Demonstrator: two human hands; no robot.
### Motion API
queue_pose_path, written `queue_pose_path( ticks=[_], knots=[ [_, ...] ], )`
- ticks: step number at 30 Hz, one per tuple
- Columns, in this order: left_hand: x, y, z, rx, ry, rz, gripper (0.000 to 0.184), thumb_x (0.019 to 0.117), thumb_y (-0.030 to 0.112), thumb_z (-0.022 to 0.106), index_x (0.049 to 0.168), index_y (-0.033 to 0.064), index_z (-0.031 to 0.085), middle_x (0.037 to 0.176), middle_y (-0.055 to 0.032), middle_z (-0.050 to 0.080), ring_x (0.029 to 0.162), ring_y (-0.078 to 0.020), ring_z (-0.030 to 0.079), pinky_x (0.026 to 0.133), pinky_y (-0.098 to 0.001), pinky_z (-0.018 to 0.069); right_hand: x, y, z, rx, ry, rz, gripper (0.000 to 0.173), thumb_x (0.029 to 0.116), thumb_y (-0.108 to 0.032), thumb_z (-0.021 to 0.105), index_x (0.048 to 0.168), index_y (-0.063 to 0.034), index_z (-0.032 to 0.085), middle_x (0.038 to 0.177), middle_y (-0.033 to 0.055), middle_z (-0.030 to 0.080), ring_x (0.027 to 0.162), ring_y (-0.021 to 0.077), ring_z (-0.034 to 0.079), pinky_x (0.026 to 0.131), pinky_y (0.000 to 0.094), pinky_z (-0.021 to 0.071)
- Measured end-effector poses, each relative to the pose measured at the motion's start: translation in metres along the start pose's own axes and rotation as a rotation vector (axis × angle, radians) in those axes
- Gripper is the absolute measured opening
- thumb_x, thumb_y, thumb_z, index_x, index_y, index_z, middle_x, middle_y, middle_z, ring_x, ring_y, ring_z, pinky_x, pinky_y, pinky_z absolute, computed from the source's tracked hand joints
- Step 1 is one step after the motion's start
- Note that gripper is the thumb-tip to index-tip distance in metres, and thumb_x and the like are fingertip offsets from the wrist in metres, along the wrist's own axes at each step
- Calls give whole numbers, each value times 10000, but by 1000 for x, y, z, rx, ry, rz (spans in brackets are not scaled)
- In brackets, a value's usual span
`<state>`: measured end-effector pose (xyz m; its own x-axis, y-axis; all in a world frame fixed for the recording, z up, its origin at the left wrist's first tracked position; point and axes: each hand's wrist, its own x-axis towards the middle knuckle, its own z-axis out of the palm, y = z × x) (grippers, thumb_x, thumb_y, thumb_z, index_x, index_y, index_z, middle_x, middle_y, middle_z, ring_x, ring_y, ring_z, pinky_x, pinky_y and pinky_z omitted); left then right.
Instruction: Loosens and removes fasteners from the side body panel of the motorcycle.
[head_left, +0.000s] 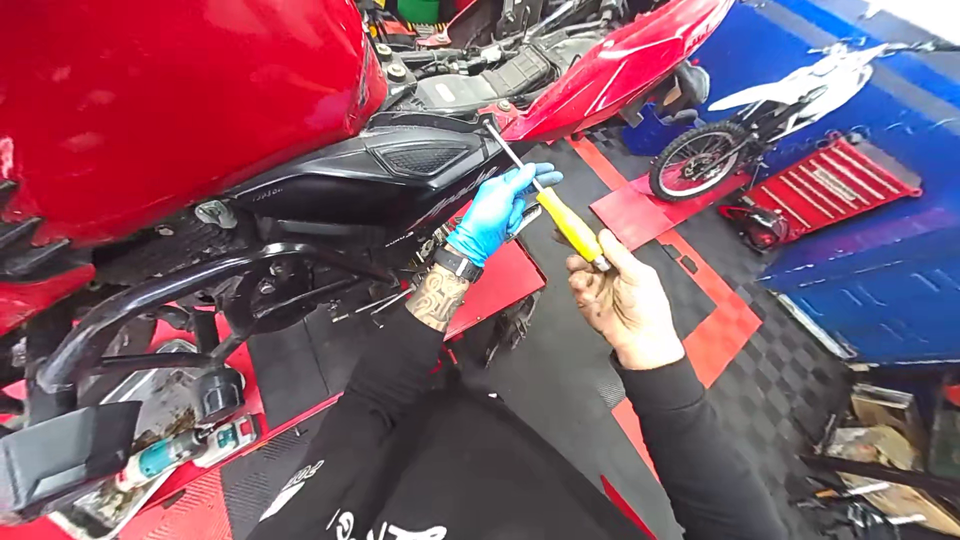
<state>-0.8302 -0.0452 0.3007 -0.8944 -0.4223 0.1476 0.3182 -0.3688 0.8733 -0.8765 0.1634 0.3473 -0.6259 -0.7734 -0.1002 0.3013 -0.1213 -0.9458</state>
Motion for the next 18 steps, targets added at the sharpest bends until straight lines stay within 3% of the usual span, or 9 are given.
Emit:
queue_pose_path(
  ticks=[2,4,7,9,11,13,15,16,18],
  knots=[
    [-17,5,6,110,114,-67,375,1081,405,510,1191,114,718,820,-4,670,430,-55,352,388,-194,295,-1,2,-3,-637,68,-345,325,1060,-117,509,1361,-81,625,936,79,750,672,124,721,589,258,631],
    [-50,14,17,178,239,-94,319,1020,455,598,1054,159,711,656,25,514,444,-54,356,406,-184,299,0,9,-8,-1330,169,-744,438,1007,-152,610,1445,-157,609,1007,93,706,744,182,681,600,341,575],
    [-73,8,9,137,248,-77,268,1012,413,629,1107,170,692,776,32,627,565,-37,512,488,-171,403,1,20,-15,-1768,176,-1036,523,967,-87,597,1463,-254,592,1181,241,622,854,361,666,548,440,515],
    [-67,3,8,98,220,-77,281,1027,420,602,1129,172,687,844,31,665,563,-31,501,484,-171,387,4,28,-21,-1682,192,-1052,492,973,-176,651,1458,-236,599,1247,232,612,882,335,669,574,421,532],
    [-36,1,6,16,148,-60,305,1070,369,532,1192,142,694,926,27,707,502,-13,435,437,-157,334,5,30,-21,-1332,169,-815,675,965,-356,712,1543,-118,457,1323,142,630,935,233,699,673,396,609],
    [-2,0,10,-91,66,-50,377,1118,298,424,1292,70,669,972,-15,733,428,-9,349,378,-162,282,1,29,-18,-729,15,-386,536,1099,-365,360,1578,-125,343,1247,93,705,912,204,754,686,366,660],
    [-20,6,18,-59,67,-36,432,1131,321,335,1298,88,658,750,4,595,398,-32,254,364,-164,225,1,21,-16,-83,-182,25,748,1070,-613,69,1481,-114,446,1252,194,698,853,265,758,645,353,636],
    [-30,8,21,-40,69,-24,452,1133,331,304,1298,95,652,660,15,504,389,-42,232,360,-165,211,1,17,-13,89,-200,110,766,1068,-627,98,1414,-82,511,1213,194,708,775,238,749,586,309,620],
    [-39,9,23,33,85,-10,447,1134,349,303,1314,127,648,682,16,528,395,-43,254,362,-160,224,1,8,-8,-1,-129,29,515,1135,-387,251,1319,-35,579,1093,157,735,696,162,728,579,240,609]
  ],
)
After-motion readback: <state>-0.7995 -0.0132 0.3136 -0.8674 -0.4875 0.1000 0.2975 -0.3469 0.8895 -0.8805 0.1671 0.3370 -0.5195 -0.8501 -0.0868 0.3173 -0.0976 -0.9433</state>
